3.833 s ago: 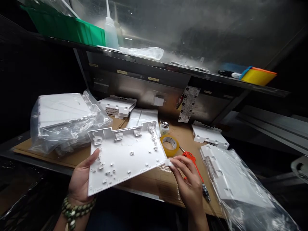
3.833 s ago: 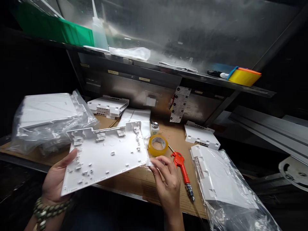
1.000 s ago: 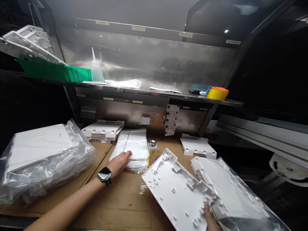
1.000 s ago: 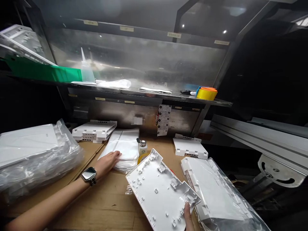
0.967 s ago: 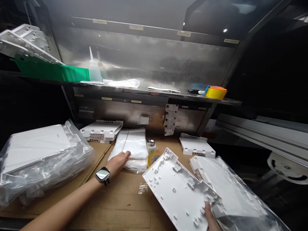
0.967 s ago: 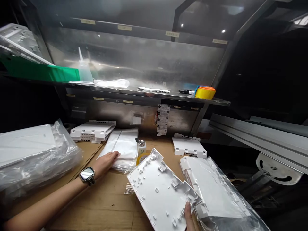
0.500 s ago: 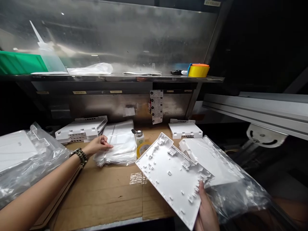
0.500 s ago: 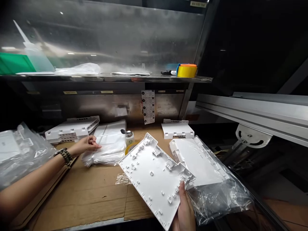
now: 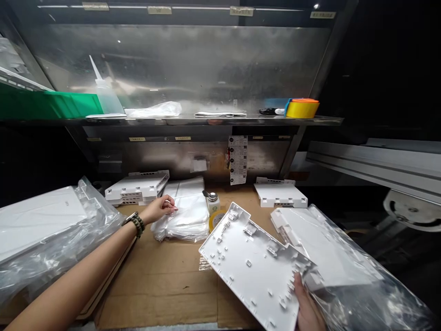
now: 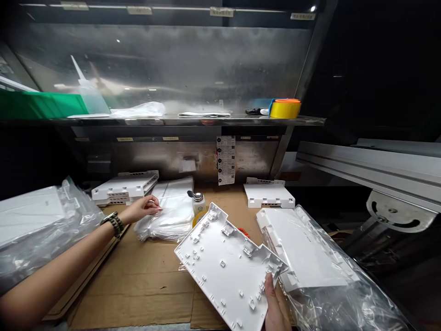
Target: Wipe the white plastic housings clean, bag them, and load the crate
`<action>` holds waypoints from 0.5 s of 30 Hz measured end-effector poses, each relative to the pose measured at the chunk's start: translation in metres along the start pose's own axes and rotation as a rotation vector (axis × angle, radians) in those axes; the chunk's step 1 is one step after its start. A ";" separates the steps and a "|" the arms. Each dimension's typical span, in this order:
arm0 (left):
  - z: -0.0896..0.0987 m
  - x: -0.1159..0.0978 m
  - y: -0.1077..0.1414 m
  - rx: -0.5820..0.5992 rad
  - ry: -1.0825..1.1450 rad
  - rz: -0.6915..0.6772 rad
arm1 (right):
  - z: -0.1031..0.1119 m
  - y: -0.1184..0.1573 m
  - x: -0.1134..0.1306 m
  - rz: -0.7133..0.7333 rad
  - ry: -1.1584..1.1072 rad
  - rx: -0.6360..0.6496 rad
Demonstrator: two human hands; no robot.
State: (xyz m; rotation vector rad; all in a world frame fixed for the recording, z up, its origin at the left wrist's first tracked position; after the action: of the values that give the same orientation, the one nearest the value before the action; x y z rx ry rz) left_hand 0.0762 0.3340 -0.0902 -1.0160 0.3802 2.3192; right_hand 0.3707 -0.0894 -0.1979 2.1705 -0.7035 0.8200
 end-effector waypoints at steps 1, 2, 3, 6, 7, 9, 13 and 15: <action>0.001 -0.002 0.002 -0.011 -0.024 -0.001 | 0.001 0.000 -0.001 -0.008 0.024 -0.027; 0.001 -0.004 0.004 -0.028 -0.051 -0.002 | 0.002 0.001 -0.001 -0.015 0.049 -0.052; 0.002 -0.006 0.006 -0.046 -0.077 -0.004 | 0.001 0.002 -0.001 -0.019 0.074 -0.069; 0.000 -0.013 0.010 -0.080 -0.116 -0.021 | -0.005 0.004 0.000 -0.015 0.140 -0.074; -0.002 -0.015 0.011 -0.086 -0.113 -0.028 | -0.007 0.004 0.001 -0.011 0.157 -0.077; -0.005 -0.017 0.011 -0.096 -0.093 -0.041 | -0.008 0.006 0.003 0.001 0.188 -0.099; -0.011 -0.019 0.009 -0.079 -0.017 -0.071 | -0.006 0.009 0.012 0.045 0.268 -0.177; -0.012 -0.018 0.008 -0.055 0.039 -0.081 | -0.005 0.010 0.018 0.074 0.312 -0.207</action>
State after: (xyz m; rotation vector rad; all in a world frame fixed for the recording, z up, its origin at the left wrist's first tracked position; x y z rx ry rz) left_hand 0.0881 0.3145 -0.0846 -1.0844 0.2869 2.2511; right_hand 0.3740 -0.0959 -0.1784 1.7909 -0.6785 1.0478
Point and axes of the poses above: each hand's wrist, its own y-axis away from the middle knuckle, its own z-axis out of the back of the hand, x = y × z, the point moved 10 cm from there along -y, towards the middle knuckle, and after that the axes turned 8 degrees about -y, right-handed, at the moved point
